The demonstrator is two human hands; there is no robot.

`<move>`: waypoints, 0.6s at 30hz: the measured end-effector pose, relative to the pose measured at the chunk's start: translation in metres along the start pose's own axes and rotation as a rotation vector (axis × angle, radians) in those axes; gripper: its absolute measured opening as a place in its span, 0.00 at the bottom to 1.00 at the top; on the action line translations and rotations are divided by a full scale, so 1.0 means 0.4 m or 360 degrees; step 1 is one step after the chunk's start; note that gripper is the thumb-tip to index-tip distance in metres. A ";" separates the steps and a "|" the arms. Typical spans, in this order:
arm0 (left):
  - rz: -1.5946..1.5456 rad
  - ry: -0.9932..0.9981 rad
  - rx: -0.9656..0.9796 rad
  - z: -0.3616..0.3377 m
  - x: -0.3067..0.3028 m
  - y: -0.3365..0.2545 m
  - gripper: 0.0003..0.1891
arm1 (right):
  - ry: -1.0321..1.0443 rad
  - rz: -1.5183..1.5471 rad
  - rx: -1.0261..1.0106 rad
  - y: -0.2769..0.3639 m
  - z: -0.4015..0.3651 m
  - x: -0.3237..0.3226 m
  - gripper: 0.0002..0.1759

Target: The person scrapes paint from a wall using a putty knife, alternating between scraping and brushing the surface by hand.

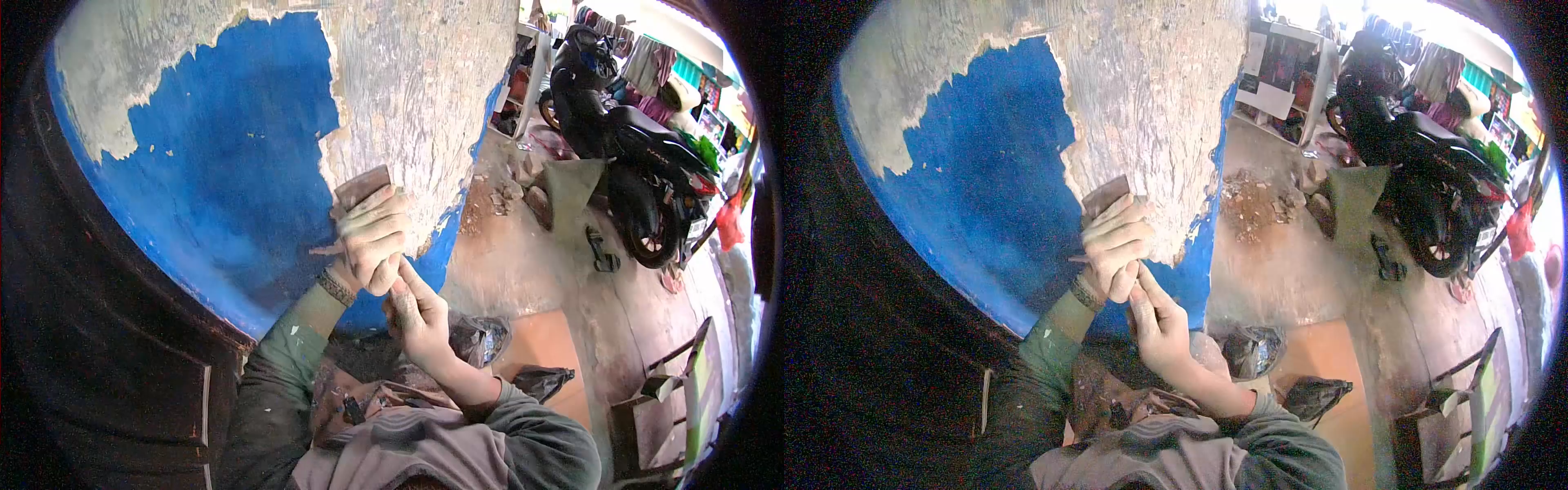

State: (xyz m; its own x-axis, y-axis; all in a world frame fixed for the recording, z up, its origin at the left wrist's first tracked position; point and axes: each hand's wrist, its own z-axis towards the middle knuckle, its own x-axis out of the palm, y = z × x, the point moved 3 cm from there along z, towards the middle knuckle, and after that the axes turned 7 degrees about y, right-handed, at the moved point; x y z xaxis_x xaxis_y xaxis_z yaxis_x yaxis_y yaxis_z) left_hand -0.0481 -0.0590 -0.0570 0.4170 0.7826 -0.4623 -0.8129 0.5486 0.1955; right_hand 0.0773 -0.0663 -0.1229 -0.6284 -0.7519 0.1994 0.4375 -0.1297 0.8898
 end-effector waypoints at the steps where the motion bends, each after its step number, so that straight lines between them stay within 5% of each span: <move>1: -0.0024 -0.0030 0.0021 0.000 0.003 0.006 0.18 | -0.0010 0.0040 0.0004 -0.007 0.004 0.001 0.24; 5: -0.0036 -0.0071 0.0143 0.158 -0.100 0.049 0.16 | 0.0187 0.0388 0.0222 0.200 0.080 0.052 0.25; 9: 0.0058 -0.0132 0.0280 0.127 -0.080 0.024 0.17 | 0.0177 0.0262 0.0257 0.131 0.045 0.021 0.25; 13: 0.0034 -0.0067 0.0098 0.046 -0.006 0.006 0.17 | 0.0131 0.0168 0.0240 0.056 0.023 -0.028 0.24; 18: 0.0135 -0.0155 0.0282 0.217 -0.096 0.067 0.16 | 0.0236 0.0204 0.0182 0.247 0.123 0.000 0.24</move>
State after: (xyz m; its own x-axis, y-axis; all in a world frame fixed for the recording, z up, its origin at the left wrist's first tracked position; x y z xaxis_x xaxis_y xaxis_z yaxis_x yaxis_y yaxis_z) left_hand -0.0506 -0.0489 0.0412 0.3945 0.8482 -0.3534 -0.7661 0.5159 0.3832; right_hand 0.0887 -0.0473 -0.0148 -0.4672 -0.8455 0.2585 0.4264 0.0407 0.9036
